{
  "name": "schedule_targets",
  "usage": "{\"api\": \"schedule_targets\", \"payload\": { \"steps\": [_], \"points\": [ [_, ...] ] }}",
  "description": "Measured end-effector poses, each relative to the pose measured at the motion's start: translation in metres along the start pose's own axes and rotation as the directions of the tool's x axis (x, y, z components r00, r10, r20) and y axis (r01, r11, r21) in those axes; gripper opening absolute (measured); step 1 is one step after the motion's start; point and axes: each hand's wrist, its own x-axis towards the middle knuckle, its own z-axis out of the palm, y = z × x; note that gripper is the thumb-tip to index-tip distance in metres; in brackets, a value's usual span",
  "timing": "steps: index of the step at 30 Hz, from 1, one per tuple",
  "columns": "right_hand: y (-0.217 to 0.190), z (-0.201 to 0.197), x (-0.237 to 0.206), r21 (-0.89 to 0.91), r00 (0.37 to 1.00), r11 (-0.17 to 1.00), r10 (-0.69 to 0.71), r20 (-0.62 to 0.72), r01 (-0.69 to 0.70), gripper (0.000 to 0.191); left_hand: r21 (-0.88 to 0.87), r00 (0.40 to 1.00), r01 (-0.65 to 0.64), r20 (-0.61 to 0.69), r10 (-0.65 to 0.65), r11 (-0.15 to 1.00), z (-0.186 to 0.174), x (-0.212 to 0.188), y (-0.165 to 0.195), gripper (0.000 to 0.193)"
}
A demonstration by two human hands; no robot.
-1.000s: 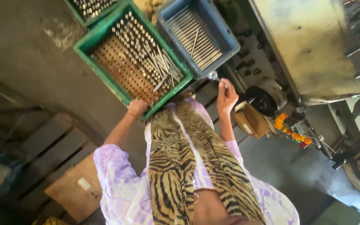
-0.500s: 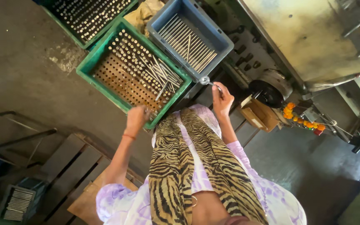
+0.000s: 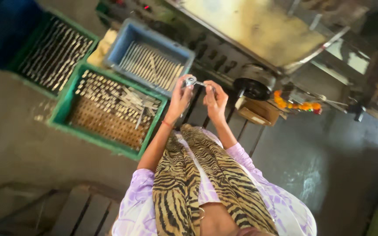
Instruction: The person repeatedly picks metal rods from a green crate, inserts them into a machine, and operates a lever to process them. After processing, the rods are placed into a blue bin. The person also wipes the machine surface with a cloth.
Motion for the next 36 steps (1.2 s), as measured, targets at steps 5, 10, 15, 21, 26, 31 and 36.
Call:
{"api": "schedule_targets", "payload": {
  "steps": [5,10,15,21,26,31,36],
  "points": [
    [0.004,-0.03,-0.003,-0.022,0.992,0.997,-0.071,-0.107,0.069,0.022,-0.089,0.966,0.181,0.201,-0.16,0.98,0.017,0.018,0.001,0.058],
    [0.0,-0.055,0.0,-0.345,0.956,0.916,-0.263,-0.127,0.206,0.019,-0.174,0.974,0.186,0.164,-0.158,0.967,0.053,0.032,-0.023,0.035],
    [-0.008,-0.089,-0.002,0.256,0.949,0.94,0.271,-0.16,-0.225,0.022,0.298,0.885,-0.447,0.287,0.367,0.844,0.076,0.04,-0.032,0.035],
    [-0.013,-0.14,0.0,0.475,0.618,0.447,0.726,0.302,-0.758,0.041,0.318,0.431,-0.9,0.75,0.501,0.298,0.073,0.062,-0.01,0.04],
    [-0.016,-0.14,0.012,0.151,0.985,0.975,0.169,-0.02,-0.164,0.044,0.232,0.861,-0.402,0.427,0.278,0.886,0.112,0.074,-0.006,0.026],
    [-0.028,-0.156,0.031,-0.674,0.81,0.495,-0.516,0.28,0.548,0.038,0.133,0.708,0.629,0.31,-0.635,0.766,0.131,0.088,0.015,0.016],
    [-0.034,-0.158,0.039,-0.667,0.757,0.451,-0.595,0.271,0.593,0.032,0.15,0.944,0.151,0.27,-0.187,0.977,0.145,0.07,0.031,0.018]
  ]
}}
